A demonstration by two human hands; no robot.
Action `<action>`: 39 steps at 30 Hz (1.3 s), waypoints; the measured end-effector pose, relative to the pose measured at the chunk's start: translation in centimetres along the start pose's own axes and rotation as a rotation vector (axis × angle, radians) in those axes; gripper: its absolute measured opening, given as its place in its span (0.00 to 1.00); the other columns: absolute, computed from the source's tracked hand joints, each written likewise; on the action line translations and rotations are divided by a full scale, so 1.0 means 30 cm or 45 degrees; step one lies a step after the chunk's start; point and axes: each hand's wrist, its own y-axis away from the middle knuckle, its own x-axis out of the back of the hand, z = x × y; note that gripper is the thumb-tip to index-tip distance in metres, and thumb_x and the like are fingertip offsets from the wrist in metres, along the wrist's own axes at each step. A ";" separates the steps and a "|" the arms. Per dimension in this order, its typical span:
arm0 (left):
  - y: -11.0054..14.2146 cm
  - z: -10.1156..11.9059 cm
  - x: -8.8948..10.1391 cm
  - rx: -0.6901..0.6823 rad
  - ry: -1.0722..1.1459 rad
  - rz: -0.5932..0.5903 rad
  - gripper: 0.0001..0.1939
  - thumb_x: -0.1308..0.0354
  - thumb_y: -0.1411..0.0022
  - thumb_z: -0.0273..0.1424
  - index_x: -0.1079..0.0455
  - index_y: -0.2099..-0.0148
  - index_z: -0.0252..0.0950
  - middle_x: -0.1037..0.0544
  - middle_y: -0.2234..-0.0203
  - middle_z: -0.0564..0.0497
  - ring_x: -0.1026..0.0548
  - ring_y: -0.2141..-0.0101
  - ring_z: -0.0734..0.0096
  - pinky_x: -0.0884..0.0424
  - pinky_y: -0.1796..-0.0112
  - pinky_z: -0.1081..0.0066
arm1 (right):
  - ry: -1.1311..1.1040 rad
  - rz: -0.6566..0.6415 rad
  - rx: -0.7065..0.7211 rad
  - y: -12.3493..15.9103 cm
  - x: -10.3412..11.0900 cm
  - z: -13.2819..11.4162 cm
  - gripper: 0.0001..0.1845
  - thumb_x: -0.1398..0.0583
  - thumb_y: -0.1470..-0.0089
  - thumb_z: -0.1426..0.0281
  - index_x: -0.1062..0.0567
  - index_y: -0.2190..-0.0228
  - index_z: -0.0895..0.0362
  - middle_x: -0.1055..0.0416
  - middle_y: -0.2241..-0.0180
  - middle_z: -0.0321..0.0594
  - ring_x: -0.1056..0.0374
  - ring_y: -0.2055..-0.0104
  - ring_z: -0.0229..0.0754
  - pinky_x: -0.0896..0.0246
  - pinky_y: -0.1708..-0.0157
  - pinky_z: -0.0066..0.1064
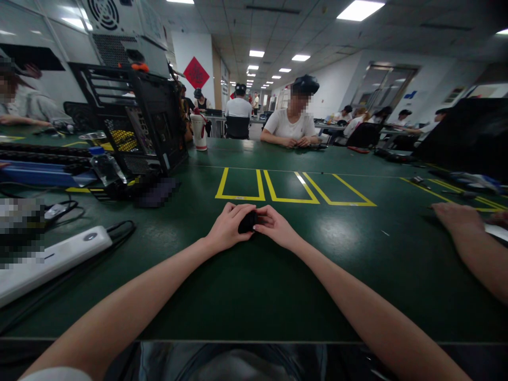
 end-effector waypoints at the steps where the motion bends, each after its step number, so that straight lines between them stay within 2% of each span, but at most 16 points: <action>1: 0.000 0.000 0.000 0.003 -0.002 0.000 0.33 0.41 0.52 0.31 0.49 0.44 0.43 0.36 0.51 0.49 0.38 0.58 0.60 0.36 0.61 0.61 | -0.021 0.000 0.013 0.000 -0.002 0.003 0.17 0.41 0.55 0.72 0.36 0.61 0.54 0.35 0.59 0.37 0.35 0.55 0.40 0.40 0.52 0.39; 7: -0.002 0.002 0.001 -0.003 -0.012 0.002 0.33 0.41 0.52 0.31 0.49 0.44 0.42 0.36 0.50 0.49 0.38 0.57 0.61 0.36 0.60 0.61 | 0.026 0.082 0.047 -0.012 -0.005 0.024 0.10 0.43 0.53 0.71 0.33 0.65 0.55 0.34 0.62 0.36 0.35 0.56 0.39 0.38 0.55 0.37; 13: -0.003 0.004 0.002 -0.004 -0.003 0.003 0.33 0.41 0.52 0.31 0.49 0.44 0.41 0.36 0.50 0.50 0.38 0.58 0.61 0.37 0.59 0.61 | 0.049 0.048 -0.031 -0.010 0.004 0.002 0.17 0.42 0.54 0.73 0.35 0.58 0.54 0.35 0.57 0.39 0.37 0.54 0.41 0.40 0.53 0.40; 19: -0.002 0.003 0.001 0.002 -0.009 0.008 0.33 0.41 0.52 0.31 0.49 0.44 0.42 0.36 0.51 0.49 0.38 0.58 0.61 0.36 0.61 0.62 | -0.006 0.018 0.015 0.000 -0.003 0.005 0.17 0.40 0.56 0.72 0.36 0.62 0.53 0.35 0.60 0.37 0.35 0.55 0.39 0.39 0.54 0.39; 25: -0.002 0.002 -0.001 0.005 -0.002 0.006 0.33 0.41 0.52 0.31 0.49 0.44 0.43 0.36 0.51 0.49 0.38 0.57 0.61 0.36 0.61 0.62 | 0.055 0.057 0.034 -0.004 -0.004 0.010 0.10 0.42 0.53 0.70 0.34 0.65 0.54 0.35 0.61 0.36 0.35 0.56 0.39 0.38 0.54 0.39; 31: -0.001 0.003 0.000 0.011 0.000 0.004 0.33 0.41 0.52 0.31 0.49 0.44 0.43 0.36 0.51 0.49 0.38 0.57 0.61 0.36 0.61 0.61 | 0.052 0.052 -0.046 -0.003 0.004 -0.007 0.19 0.42 0.54 0.72 0.36 0.58 0.53 0.36 0.56 0.40 0.37 0.53 0.41 0.41 0.52 0.41; 35: -0.001 0.003 0.003 0.010 -0.002 -0.004 0.33 0.41 0.52 0.31 0.50 0.44 0.43 0.36 0.50 0.50 0.38 0.57 0.61 0.36 0.61 0.62 | 0.032 0.001 -0.023 0.002 0.004 -0.009 0.17 0.41 0.55 0.73 0.35 0.60 0.53 0.35 0.58 0.38 0.36 0.53 0.40 0.41 0.52 0.40; 39: -0.003 0.002 0.001 0.003 -0.014 0.006 0.33 0.41 0.52 0.31 0.49 0.44 0.43 0.36 0.51 0.49 0.38 0.58 0.61 0.36 0.61 0.62 | 0.001 0.020 0.024 0.000 -0.001 0.002 0.13 0.41 0.54 0.71 0.35 0.63 0.54 0.35 0.60 0.36 0.35 0.55 0.39 0.39 0.53 0.38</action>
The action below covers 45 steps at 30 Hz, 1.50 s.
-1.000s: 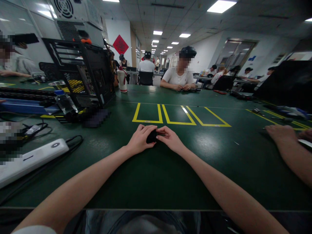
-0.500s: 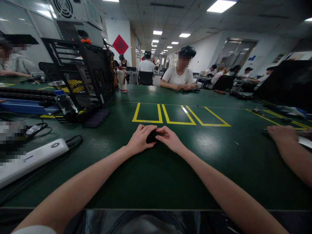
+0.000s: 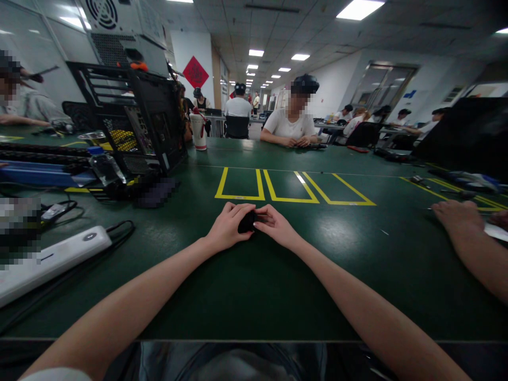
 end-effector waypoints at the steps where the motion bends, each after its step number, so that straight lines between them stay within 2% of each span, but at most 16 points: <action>1: 0.000 0.000 -0.001 -0.001 -0.003 0.001 0.33 0.41 0.52 0.31 0.49 0.44 0.43 0.36 0.51 0.49 0.38 0.58 0.61 0.36 0.61 0.61 | 0.003 0.011 0.005 -0.002 -0.001 0.002 0.12 0.42 0.54 0.71 0.35 0.64 0.54 0.34 0.61 0.36 0.35 0.56 0.39 0.39 0.54 0.38; 4: 0.000 -0.001 -0.004 -0.001 -0.005 0.005 0.33 0.41 0.53 0.31 0.49 0.44 0.43 0.36 0.51 0.49 0.38 0.58 0.61 0.36 0.61 0.61 | 0.031 0.035 0.001 -0.008 0.000 0.005 0.11 0.42 0.54 0.71 0.34 0.65 0.55 0.34 0.63 0.36 0.35 0.57 0.39 0.38 0.54 0.38; 10: 0.001 0.000 -0.004 0.006 0.011 -0.001 0.33 0.41 0.52 0.32 0.49 0.44 0.43 0.36 0.51 0.50 0.38 0.58 0.60 0.36 0.61 0.61 | 0.018 0.003 -0.109 -0.011 0.010 0.000 0.18 0.41 0.55 0.72 0.36 0.59 0.55 0.35 0.57 0.41 0.36 0.54 0.42 0.41 0.52 0.42; 16: 0.003 0.002 0.000 0.004 0.009 0.001 0.33 0.41 0.52 0.31 0.49 0.44 0.42 0.36 0.51 0.50 0.38 0.58 0.61 0.36 0.61 0.61 | -0.096 -0.068 -0.017 -0.002 0.008 0.015 0.18 0.40 0.57 0.74 0.37 0.61 0.54 0.36 0.59 0.37 0.36 0.55 0.39 0.41 0.51 0.39; 22: 0.002 0.002 0.000 0.003 0.009 0.001 0.33 0.41 0.52 0.31 0.49 0.44 0.42 0.36 0.50 0.50 0.39 0.58 0.61 0.36 0.61 0.61 | -0.049 -0.006 -0.010 -0.012 0.006 0.027 0.12 0.41 0.55 0.70 0.36 0.65 0.55 0.35 0.62 0.36 0.35 0.57 0.39 0.38 0.54 0.39; 28: 0.000 0.000 -0.004 0.005 0.005 0.006 0.33 0.41 0.52 0.32 0.49 0.45 0.42 0.36 0.51 0.50 0.38 0.58 0.61 0.36 0.60 0.62 | 0.058 -0.013 -0.062 -0.017 0.016 0.023 0.19 0.41 0.54 0.70 0.37 0.57 0.54 0.36 0.57 0.40 0.37 0.55 0.41 0.40 0.53 0.41; 34: 0.001 0.002 -0.002 0.007 0.003 0.011 0.33 0.41 0.52 0.32 0.48 0.45 0.42 0.36 0.51 0.50 0.39 0.58 0.61 0.36 0.60 0.61 | -0.083 -0.089 -0.013 -0.011 0.014 0.026 0.20 0.39 0.57 0.72 0.37 0.60 0.54 0.37 0.58 0.37 0.36 0.54 0.40 0.41 0.52 0.40; 41: 0.001 -0.001 -0.005 0.001 0.005 0.010 0.33 0.41 0.52 0.32 0.49 0.44 0.42 0.36 0.51 0.51 0.39 0.58 0.61 0.36 0.60 0.62 | -0.072 -0.007 -0.017 -0.011 0.004 0.021 0.12 0.41 0.54 0.70 0.35 0.65 0.54 0.35 0.61 0.36 0.34 0.57 0.40 0.38 0.55 0.39; 45: 0.001 -0.002 -0.005 -0.002 0.007 0.010 0.33 0.41 0.52 0.32 0.49 0.44 0.42 0.36 0.51 0.50 0.39 0.58 0.61 0.36 0.61 0.61 | -0.001 0.008 -0.020 -0.015 0.009 0.020 0.16 0.41 0.54 0.70 0.35 0.61 0.54 0.35 0.59 0.38 0.36 0.54 0.41 0.40 0.53 0.41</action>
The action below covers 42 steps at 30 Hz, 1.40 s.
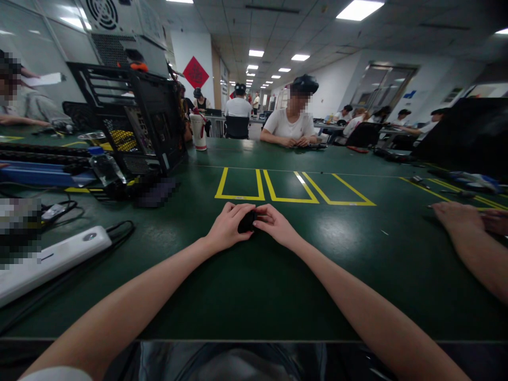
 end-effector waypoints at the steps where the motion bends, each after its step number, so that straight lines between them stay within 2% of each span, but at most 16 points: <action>1: 0.000 0.001 0.001 -0.001 0.002 -0.002 0.33 0.41 0.52 0.32 0.49 0.44 0.42 0.36 0.51 0.50 0.39 0.58 0.61 0.36 0.61 0.61 | 0.012 -0.003 -0.016 0.000 0.002 -0.001 0.17 0.41 0.54 0.70 0.36 0.59 0.54 0.36 0.57 0.39 0.37 0.53 0.41 0.40 0.52 0.42; 5: 0.000 0.005 0.007 -0.004 0.002 -0.003 0.33 0.42 0.52 0.32 0.49 0.44 0.42 0.36 0.51 0.50 0.39 0.58 0.61 0.36 0.61 0.61 | 0.021 -0.039 -0.065 0.005 0.004 -0.008 0.18 0.41 0.54 0.71 0.36 0.58 0.54 0.36 0.56 0.40 0.37 0.52 0.43 0.41 0.52 0.44; 12: 0.001 0.003 0.005 0.006 0.000 -0.007 0.33 0.41 0.52 0.32 0.49 0.44 0.42 0.36 0.51 0.50 0.38 0.58 0.61 0.36 0.61 0.61 | -0.054 -0.051 0.005 0.013 -0.002 -0.004 0.19 0.39 0.57 0.72 0.37 0.61 0.53 0.37 0.58 0.37 0.37 0.53 0.41 0.41 0.52 0.41; 18: 0.002 -0.009 -0.008 0.014 -0.015 -0.015 0.34 0.41 0.52 0.32 0.49 0.44 0.43 0.37 0.50 0.51 0.39 0.58 0.61 0.36 0.60 0.62 | -0.090 -0.003 0.009 -0.003 -0.006 0.019 0.13 0.40 0.56 0.70 0.35 0.65 0.54 0.35 0.62 0.36 0.34 0.58 0.39 0.38 0.55 0.39; 25: 0.002 -0.002 0.000 0.008 -0.007 -0.011 0.33 0.41 0.52 0.32 0.49 0.44 0.42 0.36 0.50 0.50 0.38 0.58 0.62 0.36 0.61 0.62 | 0.081 -0.003 0.012 0.002 0.002 0.004 0.19 0.41 0.55 0.70 0.36 0.58 0.53 0.36 0.57 0.39 0.38 0.52 0.41 0.43 0.51 0.41; 32: 0.001 0.003 0.005 0.010 -0.009 -0.016 0.34 0.41 0.52 0.31 0.49 0.44 0.43 0.36 0.51 0.50 0.38 0.58 0.62 0.36 0.62 0.62 | 0.061 -0.018 0.016 0.018 -0.006 -0.015 0.18 0.40 0.56 0.70 0.36 0.60 0.52 0.36 0.58 0.37 0.36 0.54 0.41 0.39 0.54 0.39; 38: 0.003 0.002 0.004 0.005 -0.007 -0.012 0.34 0.41 0.52 0.31 0.50 0.44 0.43 0.36 0.51 0.49 0.38 0.58 0.61 0.35 0.62 0.62 | 0.026 0.034 0.036 0.008 -0.015 -0.010 0.11 0.42 0.54 0.70 0.34 0.64 0.53 0.35 0.61 0.35 0.35 0.56 0.40 0.38 0.55 0.37; 42: 0.001 0.002 0.005 0.003 -0.009 -0.016 0.34 0.41 0.52 0.31 0.50 0.44 0.43 0.36 0.51 0.49 0.38 0.58 0.61 0.35 0.62 0.62 | 0.051 0.036 0.007 0.003 -0.010 -0.012 0.17 0.42 0.54 0.71 0.35 0.59 0.53 0.36 0.57 0.38 0.37 0.53 0.41 0.39 0.53 0.38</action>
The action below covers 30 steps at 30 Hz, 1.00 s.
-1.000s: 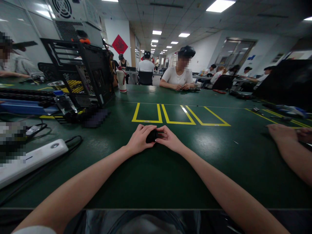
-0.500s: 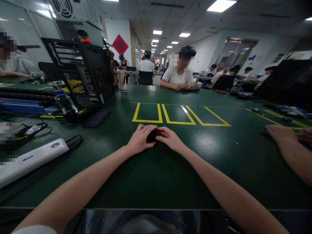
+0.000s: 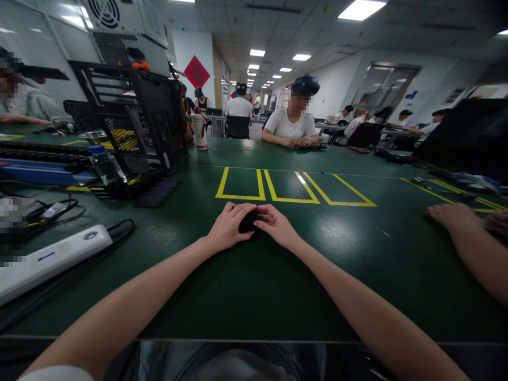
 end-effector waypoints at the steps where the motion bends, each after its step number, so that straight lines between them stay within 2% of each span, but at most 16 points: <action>1: -0.001 0.000 0.000 -0.002 -0.001 0.001 0.33 0.41 0.52 0.31 0.50 0.44 0.43 0.36 0.51 0.49 0.38 0.58 0.61 0.35 0.61 0.62 | 0.008 -0.003 -0.015 0.000 0.002 -0.001 0.18 0.42 0.54 0.71 0.36 0.58 0.53 0.36 0.56 0.39 0.37 0.53 0.41 0.40 0.53 0.38; 8: -0.001 0.001 -0.002 -0.006 -0.005 0.004 0.33 0.41 0.52 0.31 0.49 0.44 0.41 0.36 0.50 0.50 0.38 0.57 0.61 0.36 0.60 0.61 | -0.060 -0.061 -0.002 0.010 0.001 0.002 0.17 0.40 0.56 0.72 0.36 0.61 0.54 0.35 0.59 0.37 0.35 0.55 0.40 0.38 0.54 0.37; 13: 0.000 0.003 0.002 0.001 -0.003 0.008 0.34 0.41 0.53 0.31 0.49 0.44 0.43 0.36 0.51 0.50 0.38 0.58 0.61 0.36 0.61 0.62 | -0.040 0.003 0.020 0.004 -0.003 0.011 0.11 0.41 0.55 0.70 0.34 0.65 0.55 0.34 0.62 0.36 0.34 0.58 0.39 0.38 0.55 0.37; 19: -0.001 0.005 0.004 -0.008 0.002 0.009 0.33 0.41 0.52 0.31 0.49 0.44 0.42 0.36 0.51 0.49 0.38 0.58 0.61 0.36 0.61 0.61 | -0.001 -0.025 -0.050 0.001 0.008 0.005 0.18 0.42 0.54 0.71 0.36 0.58 0.54 0.36 0.56 0.39 0.37 0.53 0.41 0.40 0.53 0.40; 24: -0.001 0.005 0.003 -0.005 0.004 0.017 0.33 0.41 0.53 0.31 0.49 0.45 0.42 0.36 0.51 0.49 0.38 0.58 0.61 0.36 0.61 0.61 | -0.060 -0.068 -0.010 0.007 0.007 0.007 0.19 0.40 0.56 0.72 0.36 0.61 0.53 0.36 0.58 0.37 0.36 0.54 0.40 0.39 0.53 0.39; 30: -0.002 0.001 0.000 -0.011 -0.003 0.009 0.33 0.41 0.52 0.31 0.49 0.45 0.42 0.36 0.51 0.49 0.38 0.58 0.61 0.36 0.61 0.61 | -0.054 0.000 0.037 0.000 0.000 0.022 0.10 0.42 0.54 0.71 0.34 0.66 0.55 0.35 0.63 0.36 0.35 0.57 0.39 0.38 0.55 0.38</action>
